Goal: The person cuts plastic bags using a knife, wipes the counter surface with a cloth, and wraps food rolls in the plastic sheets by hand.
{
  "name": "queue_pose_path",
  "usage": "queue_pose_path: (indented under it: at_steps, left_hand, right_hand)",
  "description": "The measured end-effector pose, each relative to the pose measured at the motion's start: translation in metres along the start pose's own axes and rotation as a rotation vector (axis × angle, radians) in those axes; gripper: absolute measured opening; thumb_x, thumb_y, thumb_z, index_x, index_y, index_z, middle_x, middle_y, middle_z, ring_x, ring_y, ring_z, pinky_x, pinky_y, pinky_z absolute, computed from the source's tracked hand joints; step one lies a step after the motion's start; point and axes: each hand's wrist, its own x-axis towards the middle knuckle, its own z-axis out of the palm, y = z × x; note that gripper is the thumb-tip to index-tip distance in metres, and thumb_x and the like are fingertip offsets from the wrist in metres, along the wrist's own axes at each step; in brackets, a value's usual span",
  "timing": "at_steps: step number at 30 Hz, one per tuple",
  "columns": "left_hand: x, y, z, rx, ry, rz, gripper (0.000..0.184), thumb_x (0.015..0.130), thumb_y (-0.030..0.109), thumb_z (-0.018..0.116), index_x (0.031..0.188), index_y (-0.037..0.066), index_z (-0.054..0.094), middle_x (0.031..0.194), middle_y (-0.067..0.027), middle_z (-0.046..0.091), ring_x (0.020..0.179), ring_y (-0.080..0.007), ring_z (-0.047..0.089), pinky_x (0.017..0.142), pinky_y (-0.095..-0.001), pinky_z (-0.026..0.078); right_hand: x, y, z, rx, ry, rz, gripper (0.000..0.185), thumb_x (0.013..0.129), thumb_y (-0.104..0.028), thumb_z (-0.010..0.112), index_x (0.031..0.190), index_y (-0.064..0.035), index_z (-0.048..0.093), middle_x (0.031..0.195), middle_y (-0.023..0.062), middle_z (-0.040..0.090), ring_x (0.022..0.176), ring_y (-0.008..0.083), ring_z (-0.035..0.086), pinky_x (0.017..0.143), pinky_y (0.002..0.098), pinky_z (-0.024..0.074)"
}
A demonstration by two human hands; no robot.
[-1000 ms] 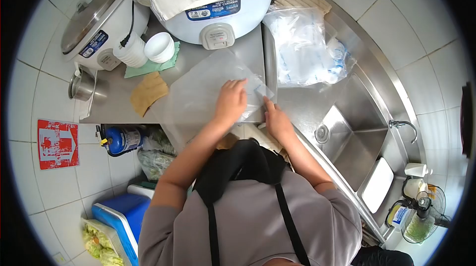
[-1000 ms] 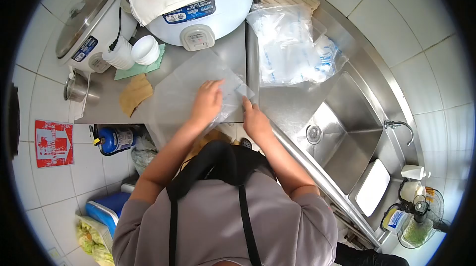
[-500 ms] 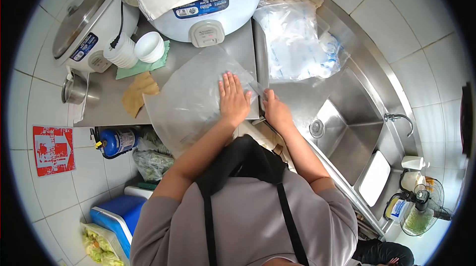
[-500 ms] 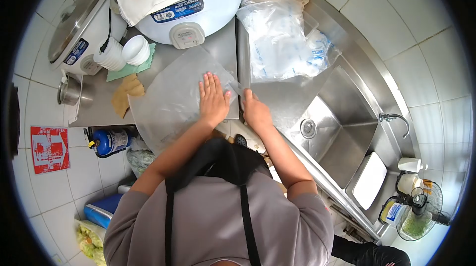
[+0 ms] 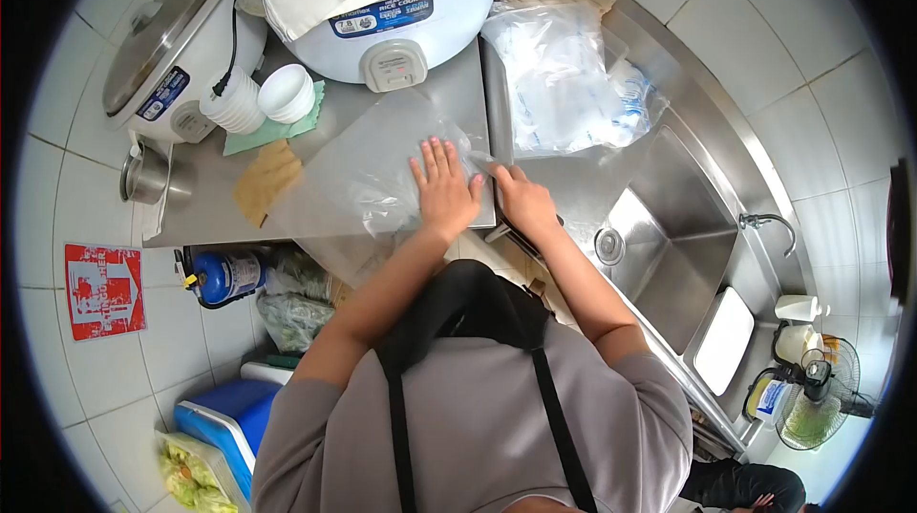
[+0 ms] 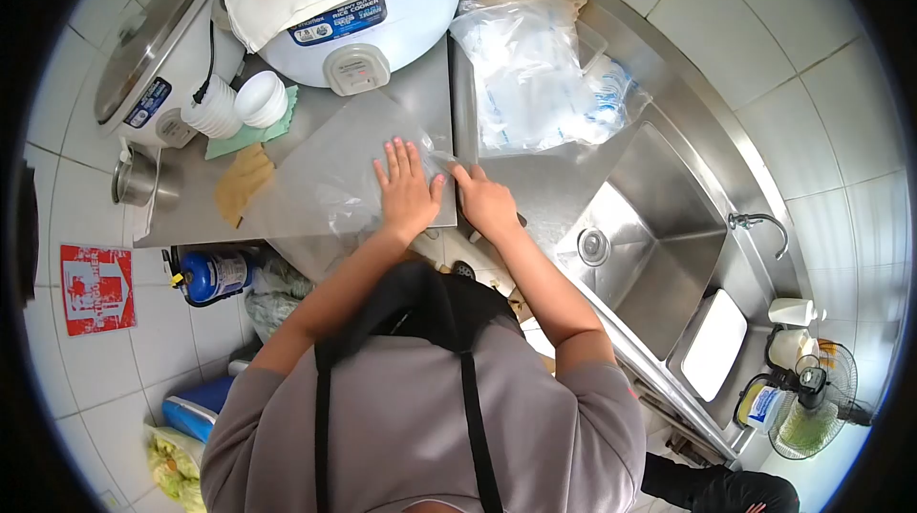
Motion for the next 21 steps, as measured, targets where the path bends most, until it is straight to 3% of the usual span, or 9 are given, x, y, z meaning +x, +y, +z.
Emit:
queue_pose_path:
  at_steps: [6,10,13,19,21]
  left_hand:
    - [0.001,-0.001,0.002,0.0,0.032,-0.003,0.079,0.087,0.048,0.046,0.139,-0.008,0.025,0.147,-0.0267,0.02,0.14,-0.0394,0.011,0.111,-0.0565,0.004]
    - [0.003,-0.001,0.005,0.021,0.044,-0.01,0.081,0.087,0.049,0.046,0.14,-0.008,0.023,0.148,-0.0262,0.02,0.139,-0.0396,0.011,0.11,-0.0568,0.004]
    - [0.003,0.0,0.0,0.022,0.021,-0.027,0.081,0.089,0.049,0.045,0.14,-0.009,0.022,0.148,-0.0263,0.019,0.14,-0.0374,0.012,0.111,-0.0554,0.006]
    - [-0.002,-0.007,-0.014,-0.13,-0.024,0.109,0.07,0.093,0.041,0.042,0.138,-0.01,0.027,0.148,-0.0253,0.021,0.14,-0.0348,0.013,0.112,-0.0522,0.005]
    - [-0.007,0.006,-0.004,-0.133,0.009,0.171,0.065,0.094,0.036,0.041,0.137,-0.011,0.028,0.147,-0.0264,0.021,0.14,-0.0357,0.014,0.112,-0.0517,0.005]
  right_hand:
    - [-0.006,0.005,-0.012,0.019,0.014,0.003,0.051,0.085,-0.009,0.048,0.131,-0.0317,0.045,0.09,0.0137,0.056,0.068,0.0365,0.061,0.06,0.0459,0.05]
    - [0.011,0.013,-0.012,-0.045,0.043,-0.216,0.055,0.082,-0.009,0.05,0.132,-0.0319,0.045,0.092,0.0148,0.056,0.065,0.0361,0.061,0.059,0.0458,0.0503]
    - [0.006,0.013,-0.017,-0.073,0.029,-0.172,0.058,0.081,-0.007,0.049,0.133,-0.0328,0.045,0.093,0.0151,0.057,0.068,0.0339,0.062,0.06,0.0438,0.0511]
    - [-0.039,-0.01,-0.019,-0.055,-0.158,0.128,0.058,0.083,-0.007,0.047,0.135,-0.0315,0.043,0.098,0.0174,0.057,0.078,0.0373,0.063,0.067,0.0451,0.0519]
    - [-0.045,-0.02,-0.017,0.012,-0.189,0.171,0.053,0.086,-0.008,0.045,0.136,-0.0243,0.039,0.102,0.0196,0.057,0.081,0.0381,0.063,0.069,0.0473,0.0517]
